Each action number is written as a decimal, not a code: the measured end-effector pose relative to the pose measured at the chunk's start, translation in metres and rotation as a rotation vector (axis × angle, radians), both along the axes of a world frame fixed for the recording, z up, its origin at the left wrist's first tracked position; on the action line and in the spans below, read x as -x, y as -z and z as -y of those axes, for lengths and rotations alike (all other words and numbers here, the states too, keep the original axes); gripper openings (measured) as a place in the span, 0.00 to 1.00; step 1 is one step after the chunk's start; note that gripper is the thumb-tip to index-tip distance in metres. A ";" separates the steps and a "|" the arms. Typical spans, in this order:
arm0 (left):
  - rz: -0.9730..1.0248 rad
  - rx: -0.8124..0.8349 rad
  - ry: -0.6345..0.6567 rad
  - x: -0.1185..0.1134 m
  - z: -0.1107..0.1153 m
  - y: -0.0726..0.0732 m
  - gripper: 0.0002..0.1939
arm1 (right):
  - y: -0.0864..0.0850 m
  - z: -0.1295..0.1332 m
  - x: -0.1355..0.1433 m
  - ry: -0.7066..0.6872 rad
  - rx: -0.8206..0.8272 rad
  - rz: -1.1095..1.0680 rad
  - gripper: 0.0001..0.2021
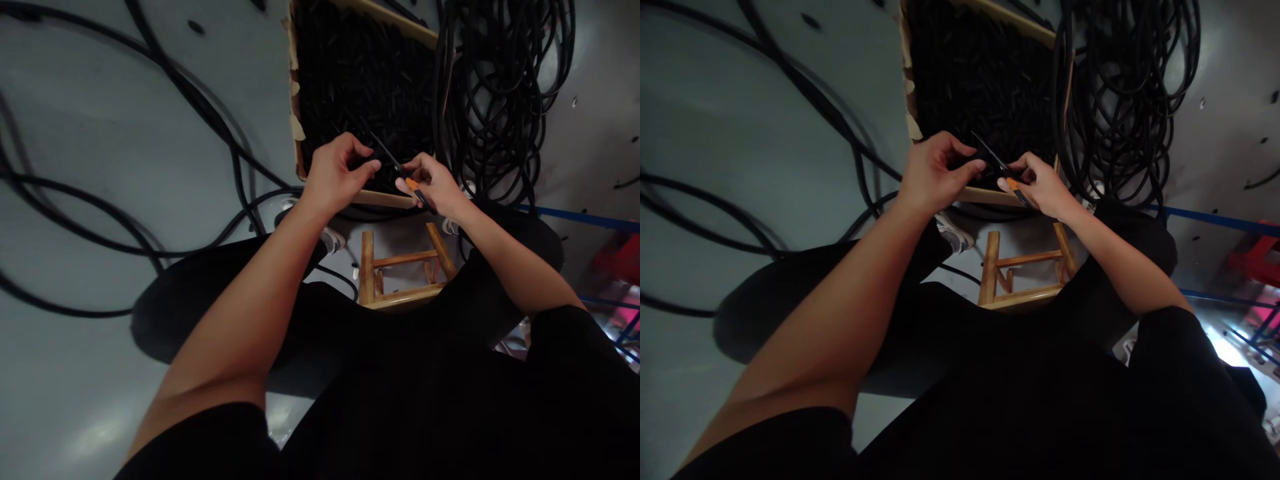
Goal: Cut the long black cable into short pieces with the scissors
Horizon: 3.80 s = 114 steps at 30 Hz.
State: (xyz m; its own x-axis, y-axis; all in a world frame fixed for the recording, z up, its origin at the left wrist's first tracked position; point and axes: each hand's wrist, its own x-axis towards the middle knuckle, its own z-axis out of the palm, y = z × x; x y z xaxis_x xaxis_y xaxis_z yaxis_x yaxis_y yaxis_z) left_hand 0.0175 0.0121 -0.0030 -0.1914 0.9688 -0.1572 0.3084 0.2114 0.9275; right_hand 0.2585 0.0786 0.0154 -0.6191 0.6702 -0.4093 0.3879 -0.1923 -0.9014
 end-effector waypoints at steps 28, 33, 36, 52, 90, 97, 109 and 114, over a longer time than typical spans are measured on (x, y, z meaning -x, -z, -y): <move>0.483 0.292 0.099 0.022 -0.007 -0.015 0.23 | -0.009 -0.010 -0.012 -0.048 -0.133 -0.003 0.26; 0.552 0.266 -0.097 0.025 -0.010 -0.008 0.20 | -0.011 -0.005 -0.014 -0.127 -0.112 0.060 0.25; 0.564 0.257 -0.105 0.020 -0.008 -0.008 0.20 | -0.012 -0.001 -0.012 -0.165 -0.089 0.080 0.26; 0.321 0.201 -0.106 0.004 -0.004 -0.009 0.18 | -0.015 0.004 -0.006 -0.002 -0.004 0.116 0.26; 0.400 0.274 0.159 0.014 -0.002 -0.007 0.28 | -0.006 -0.008 -0.011 -0.017 -0.026 0.096 0.30; 0.436 0.270 -0.052 0.021 -0.010 0.004 0.33 | -0.002 -0.003 -0.013 -0.099 -0.050 0.125 0.25; 0.488 0.317 -0.181 0.004 -0.007 0.003 0.29 | -0.015 0.003 -0.004 -0.096 -0.002 0.152 0.29; 0.196 0.155 -0.045 -0.002 -0.002 0.007 0.24 | -0.006 0.006 -0.001 0.020 0.091 0.121 0.34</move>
